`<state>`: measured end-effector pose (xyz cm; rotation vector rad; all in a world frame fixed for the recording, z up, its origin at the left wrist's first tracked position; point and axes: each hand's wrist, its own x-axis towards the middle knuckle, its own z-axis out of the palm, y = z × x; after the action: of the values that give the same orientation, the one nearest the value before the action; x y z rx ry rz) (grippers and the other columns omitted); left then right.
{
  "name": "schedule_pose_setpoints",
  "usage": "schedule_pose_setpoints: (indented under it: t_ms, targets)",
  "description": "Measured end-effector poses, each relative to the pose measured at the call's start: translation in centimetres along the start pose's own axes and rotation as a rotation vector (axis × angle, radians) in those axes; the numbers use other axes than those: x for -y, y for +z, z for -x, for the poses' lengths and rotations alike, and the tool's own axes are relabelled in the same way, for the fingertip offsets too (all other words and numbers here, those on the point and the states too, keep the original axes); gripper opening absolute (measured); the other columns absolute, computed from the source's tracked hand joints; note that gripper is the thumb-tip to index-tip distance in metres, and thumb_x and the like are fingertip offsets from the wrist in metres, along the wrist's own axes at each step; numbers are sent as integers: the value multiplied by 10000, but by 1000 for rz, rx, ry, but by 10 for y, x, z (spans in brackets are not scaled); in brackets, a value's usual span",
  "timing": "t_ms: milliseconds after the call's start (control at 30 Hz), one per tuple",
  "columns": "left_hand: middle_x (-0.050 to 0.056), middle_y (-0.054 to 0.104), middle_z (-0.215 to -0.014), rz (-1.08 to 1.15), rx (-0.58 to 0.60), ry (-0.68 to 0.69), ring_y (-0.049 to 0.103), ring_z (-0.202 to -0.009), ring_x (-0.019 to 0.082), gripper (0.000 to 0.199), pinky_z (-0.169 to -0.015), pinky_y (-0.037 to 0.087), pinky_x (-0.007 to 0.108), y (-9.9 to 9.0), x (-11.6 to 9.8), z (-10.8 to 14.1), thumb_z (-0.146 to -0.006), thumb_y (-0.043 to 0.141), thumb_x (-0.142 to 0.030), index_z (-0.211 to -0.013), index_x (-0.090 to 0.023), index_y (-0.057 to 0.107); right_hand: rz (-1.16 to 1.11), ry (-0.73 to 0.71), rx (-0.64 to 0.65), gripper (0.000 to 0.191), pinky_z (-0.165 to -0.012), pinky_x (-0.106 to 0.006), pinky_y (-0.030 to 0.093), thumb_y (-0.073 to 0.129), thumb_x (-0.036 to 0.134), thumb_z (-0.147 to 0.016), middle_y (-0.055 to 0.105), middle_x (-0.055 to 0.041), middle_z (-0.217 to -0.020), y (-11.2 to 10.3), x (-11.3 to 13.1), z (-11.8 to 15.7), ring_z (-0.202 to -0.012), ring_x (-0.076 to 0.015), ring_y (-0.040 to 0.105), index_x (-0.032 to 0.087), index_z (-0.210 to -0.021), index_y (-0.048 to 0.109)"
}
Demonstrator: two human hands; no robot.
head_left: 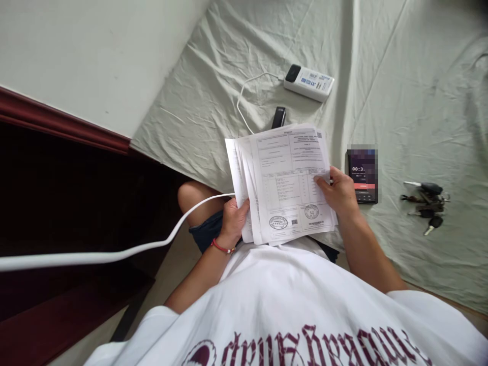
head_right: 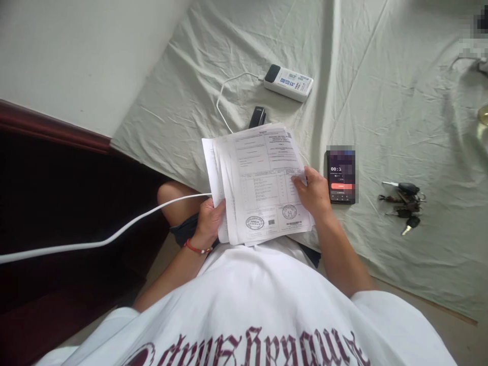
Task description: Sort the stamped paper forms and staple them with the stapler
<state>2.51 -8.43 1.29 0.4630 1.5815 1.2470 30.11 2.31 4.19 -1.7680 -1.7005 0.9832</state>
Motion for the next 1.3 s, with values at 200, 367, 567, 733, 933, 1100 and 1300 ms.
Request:
schedule_pose_setpoints:
  t_ms: [200,367,567,733,933,1100,1300]
  targets:
    - [79,796,-812,-56,3,-12,708,-721,222,584,-707,542,319,1,-3,0,-585,928,-610,-864,-113,803,-21,55,-64,221,-726,-378,515,636,408,-860,748,-35,-865,-9,-4,1,-774,-238,663,226,-967,702]
    - [100,814,-908,-65,-21,2,731,-794,239,534,-790,562,343,1,-3,-1,-620,927,-546,-916,-116,816,-149,54,-127,181,-705,-394,551,716,412,-835,740,-23,-859,-23,-14,-2,-776,-243,660,261,-933,703]
    - [99,812,-896,-34,-13,-7,729,-778,236,536,-770,559,335,1,-2,-1,-601,939,-536,-901,-111,812,-541,142,-97,287,-730,-434,619,847,392,-728,769,-16,-909,-29,-3,1,-778,-245,712,265,-948,713]
    - [100,814,-886,-67,-12,-28,715,-734,222,587,-720,557,327,3,-5,1,-592,931,-590,-898,-104,811,-667,171,140,335,-831,-476,636,844,445,-753,792,-31,-971,-18,5,7,-877,-274,747,251,-1013,758]
    - [92,814,-881,-38,-1,-11,712,-743,221,594,-730,566,332,4,-8,3,-566,940,-593,-894,-115,808,-615,80,176,350,-842,-435,622,763,511,-856,786,-24,-1011,-14,7,8,-913,-259,744,267,-1106,735]
    - [95,796,-817,-79,-6,8,704,-731,230,572,-699,543,321,3,-9,1,-579,929,-601,-827,-101,803,-647,59,121,368,-845,-440,626,746,563,-861,781,-39,-1061,-17,12,6,-979,-284,749,284,-1101,723]
    - [96,800,-819,-51,19,-22,722,-761,249,546,-723,556,339,4,-10,2,-599,938,-555,-876,-102,813,-658,44,90,403,-857,-454,630,750,565,-855,778,-50,-1145,-11,12,6,-1083,-309,738,303,-1160,712]
